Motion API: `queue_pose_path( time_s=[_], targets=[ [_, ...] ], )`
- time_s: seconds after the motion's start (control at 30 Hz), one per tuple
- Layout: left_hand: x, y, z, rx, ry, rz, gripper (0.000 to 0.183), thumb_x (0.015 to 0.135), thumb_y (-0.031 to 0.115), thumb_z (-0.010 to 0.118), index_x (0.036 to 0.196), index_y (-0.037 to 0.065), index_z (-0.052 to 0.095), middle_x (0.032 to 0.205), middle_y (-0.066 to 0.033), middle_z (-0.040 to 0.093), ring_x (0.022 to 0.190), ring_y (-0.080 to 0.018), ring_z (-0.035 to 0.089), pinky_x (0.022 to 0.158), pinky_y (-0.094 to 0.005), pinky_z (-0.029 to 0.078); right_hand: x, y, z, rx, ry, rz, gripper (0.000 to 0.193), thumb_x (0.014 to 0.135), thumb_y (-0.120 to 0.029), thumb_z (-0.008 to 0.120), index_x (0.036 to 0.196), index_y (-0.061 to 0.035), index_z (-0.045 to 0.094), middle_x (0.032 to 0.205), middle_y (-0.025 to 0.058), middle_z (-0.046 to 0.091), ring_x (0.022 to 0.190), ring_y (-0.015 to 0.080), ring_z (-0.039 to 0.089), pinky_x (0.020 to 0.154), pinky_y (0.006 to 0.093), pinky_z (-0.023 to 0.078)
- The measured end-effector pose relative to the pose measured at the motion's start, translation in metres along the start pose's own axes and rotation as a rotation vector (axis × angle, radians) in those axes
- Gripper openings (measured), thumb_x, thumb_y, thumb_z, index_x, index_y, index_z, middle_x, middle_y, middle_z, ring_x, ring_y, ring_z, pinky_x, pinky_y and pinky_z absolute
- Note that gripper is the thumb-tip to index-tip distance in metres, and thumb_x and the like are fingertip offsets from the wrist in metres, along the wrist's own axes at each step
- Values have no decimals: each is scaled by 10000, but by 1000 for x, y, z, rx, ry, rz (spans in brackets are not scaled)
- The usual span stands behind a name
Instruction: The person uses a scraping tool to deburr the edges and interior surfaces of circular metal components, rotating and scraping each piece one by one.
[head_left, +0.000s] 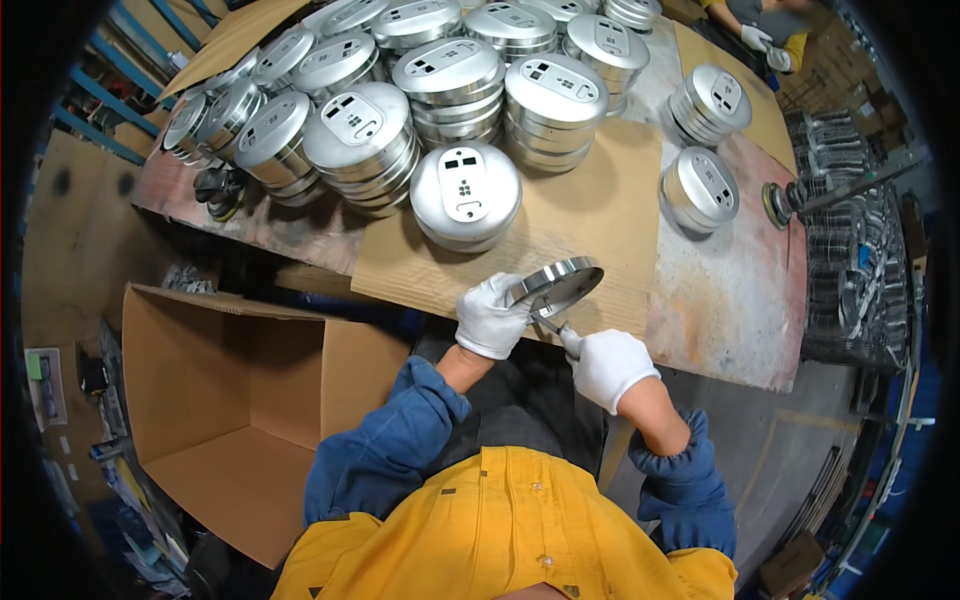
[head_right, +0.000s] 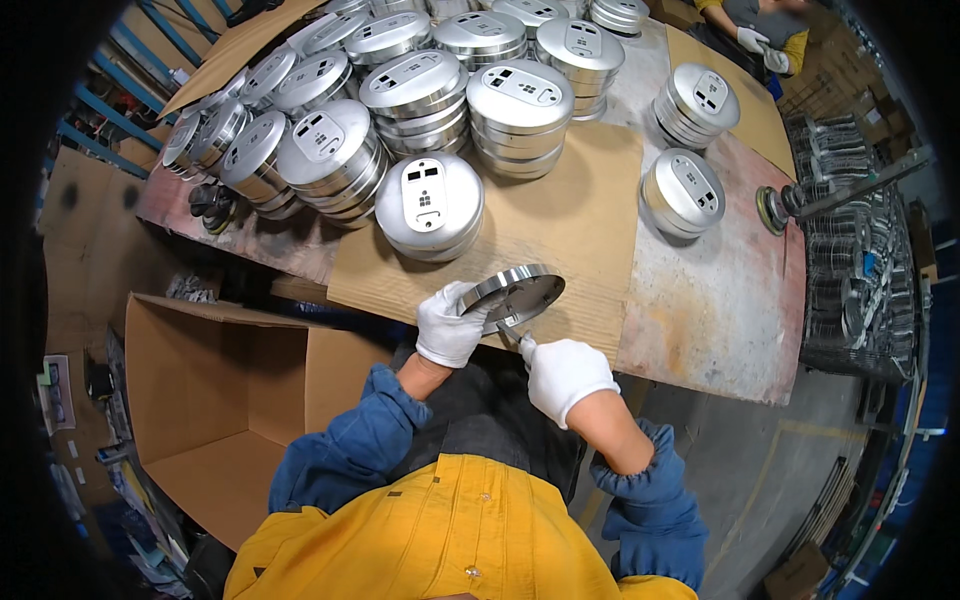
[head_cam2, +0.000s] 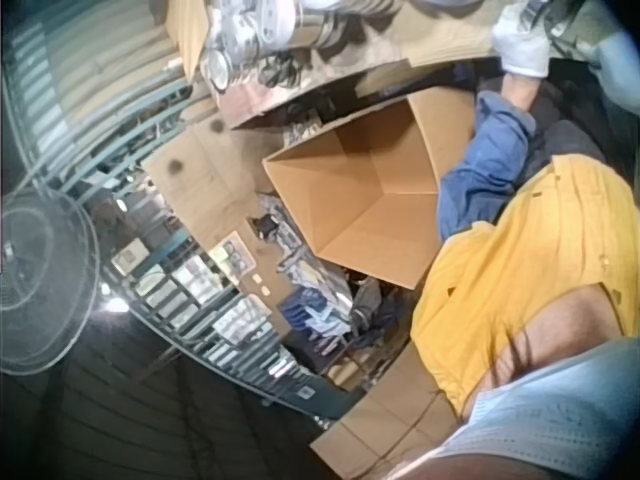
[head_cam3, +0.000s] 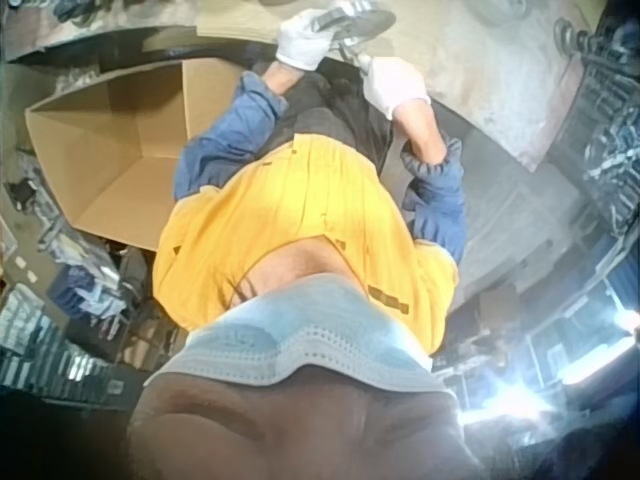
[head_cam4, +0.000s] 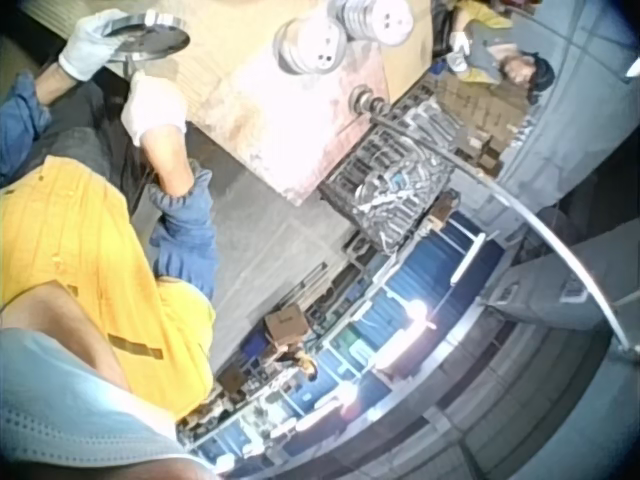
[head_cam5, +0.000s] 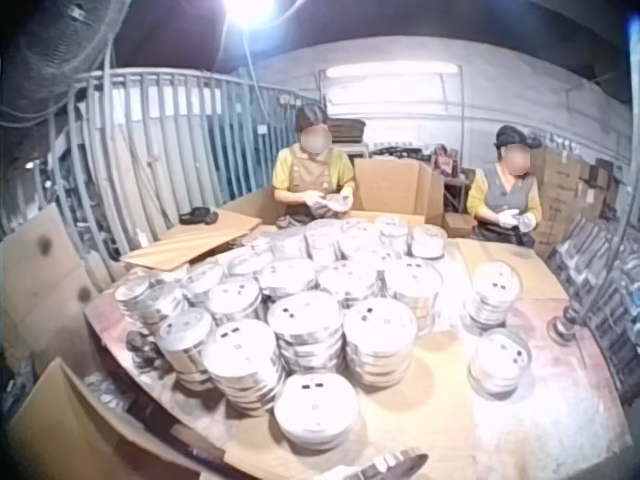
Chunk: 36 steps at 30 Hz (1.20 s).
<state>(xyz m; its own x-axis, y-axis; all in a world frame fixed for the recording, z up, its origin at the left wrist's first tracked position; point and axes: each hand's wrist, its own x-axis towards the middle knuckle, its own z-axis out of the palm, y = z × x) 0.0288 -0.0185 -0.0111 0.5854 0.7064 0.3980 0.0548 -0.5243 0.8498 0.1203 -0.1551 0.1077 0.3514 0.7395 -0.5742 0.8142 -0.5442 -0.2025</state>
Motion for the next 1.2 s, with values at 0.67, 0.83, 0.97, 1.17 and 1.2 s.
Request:
queue_pose_path(
  time_s=[0.67,0.83,0.97,1.17,1.2],
  targets=[
    [-14,22,-7,12,-34,-29,216,737,61,674,950,92,689,745,-122,651,682,-324,626,619,-375,503,-10,23,142,1353,940,221,376,898,-209,620,1205,0,556,610,41,525,446,151,499,406,300,413],
    [6,70,-47,410,-301,828,265,677,133,640,936,175,670,780,5,606,696,-181,613,554,-299,459,-14,28,73,2137,762,289,292,914,-321,602,950,-35,557,681,27,555,444,104,497,327,225,341],
    [20,73,-57,451,-261,900,285,720,169,610,1001,175,654,892,-3,621,916,-192,629,681,-323,473,12,29,55,1864,674,174,227,852,-203,678,969,-52,555,726,22,575,471,103,520,327,226,343],
    [40,30,-84,167,65,246,531,764,64,681,1257,-10,497,1242,-201,533,1206,-340,499,1025,-384,390,77,19,11,2006,978,-107,317,803,-51,695,1057,14,517,875,87,593,674,160,611,493,259,498],
    [43,19,-83,-43,127,24,545,827,113,661,1305,-27,441,1305,-200,488,1239,-316,468,1046,-372,364,91,16,5,1955,1038,-106,339,794,-36,702,1070,22,515,916,110,589,719,183,615,543,273,515]
  ],
)
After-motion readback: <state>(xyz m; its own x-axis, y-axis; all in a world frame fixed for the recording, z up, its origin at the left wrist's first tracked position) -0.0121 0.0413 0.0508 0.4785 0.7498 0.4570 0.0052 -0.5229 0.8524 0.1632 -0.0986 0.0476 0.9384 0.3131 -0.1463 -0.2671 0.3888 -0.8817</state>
